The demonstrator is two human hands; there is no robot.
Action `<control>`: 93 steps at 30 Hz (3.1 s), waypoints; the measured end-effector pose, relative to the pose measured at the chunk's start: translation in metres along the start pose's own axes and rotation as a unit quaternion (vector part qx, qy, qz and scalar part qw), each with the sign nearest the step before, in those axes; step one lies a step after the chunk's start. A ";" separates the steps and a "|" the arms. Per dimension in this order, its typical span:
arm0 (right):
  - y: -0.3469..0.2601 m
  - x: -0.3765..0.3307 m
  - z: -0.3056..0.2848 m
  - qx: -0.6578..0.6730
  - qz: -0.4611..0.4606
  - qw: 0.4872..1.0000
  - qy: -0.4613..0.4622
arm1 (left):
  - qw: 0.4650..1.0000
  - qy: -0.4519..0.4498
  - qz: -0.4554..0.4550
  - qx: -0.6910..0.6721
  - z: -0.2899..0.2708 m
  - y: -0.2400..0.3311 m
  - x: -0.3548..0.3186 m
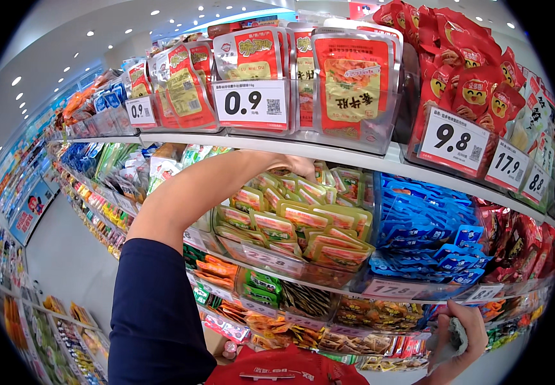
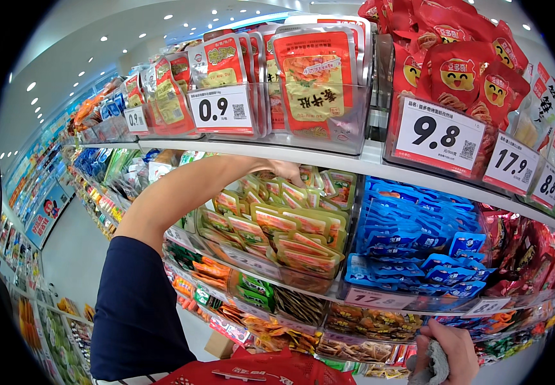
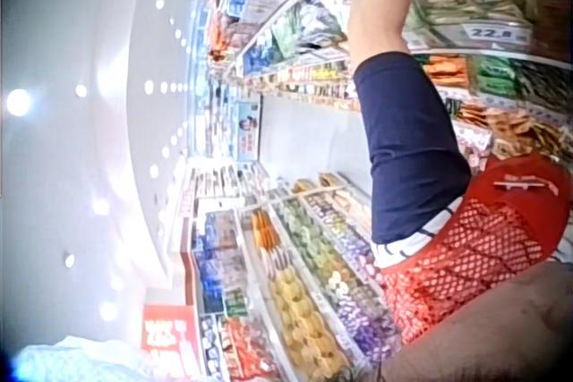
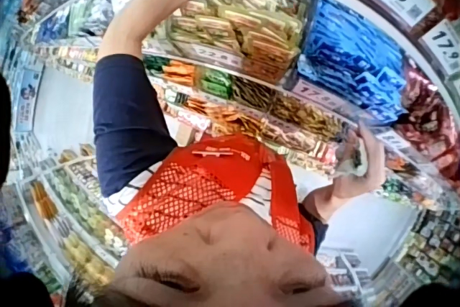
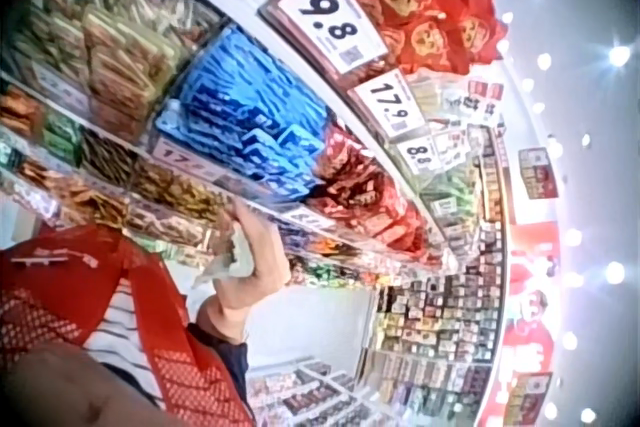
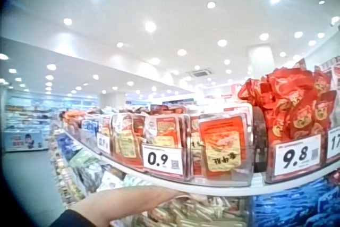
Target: The person wipes various snack packages and shelf surfaces in a supermarket aisle using a cloth. They handle multiple snack items, wipe them individually, and move along the aisle to clean different sections.
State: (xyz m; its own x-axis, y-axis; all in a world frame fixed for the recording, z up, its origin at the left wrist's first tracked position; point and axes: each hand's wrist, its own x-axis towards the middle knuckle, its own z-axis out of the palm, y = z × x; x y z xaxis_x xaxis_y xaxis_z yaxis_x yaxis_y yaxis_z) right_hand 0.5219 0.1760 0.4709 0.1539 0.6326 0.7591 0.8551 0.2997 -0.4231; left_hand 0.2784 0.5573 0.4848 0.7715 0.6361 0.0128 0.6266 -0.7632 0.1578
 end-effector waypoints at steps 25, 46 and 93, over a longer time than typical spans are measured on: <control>0.000 -0.014 0.026 0.052 0.023 0.998 -0.017 | 0.964 0.068 0.074 0.246 -0.009 0.049 -0.097; -0.053 0.069 0.085 0.340 -0.034 0.935 -0.095 | 0.865 0.265 -0.071 -0.421 -0.037 0.143 -0.235; -0.048 -0.066 0.122 0.433 0.167 0.827 -0.319 | 0.581 0.419 -0.141 -0.684 0.141 0.204 -0.265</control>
State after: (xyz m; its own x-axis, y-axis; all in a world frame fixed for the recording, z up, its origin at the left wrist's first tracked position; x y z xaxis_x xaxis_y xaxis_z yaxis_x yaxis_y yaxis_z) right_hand 0.4104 0.2071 0.3805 -0.2180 0.9482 0.2309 0.1012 0.2573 -0.9610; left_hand 0.2170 0.2170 0.3746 -0.0235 0.9830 0.1820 -0.4003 -0.1761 0.8993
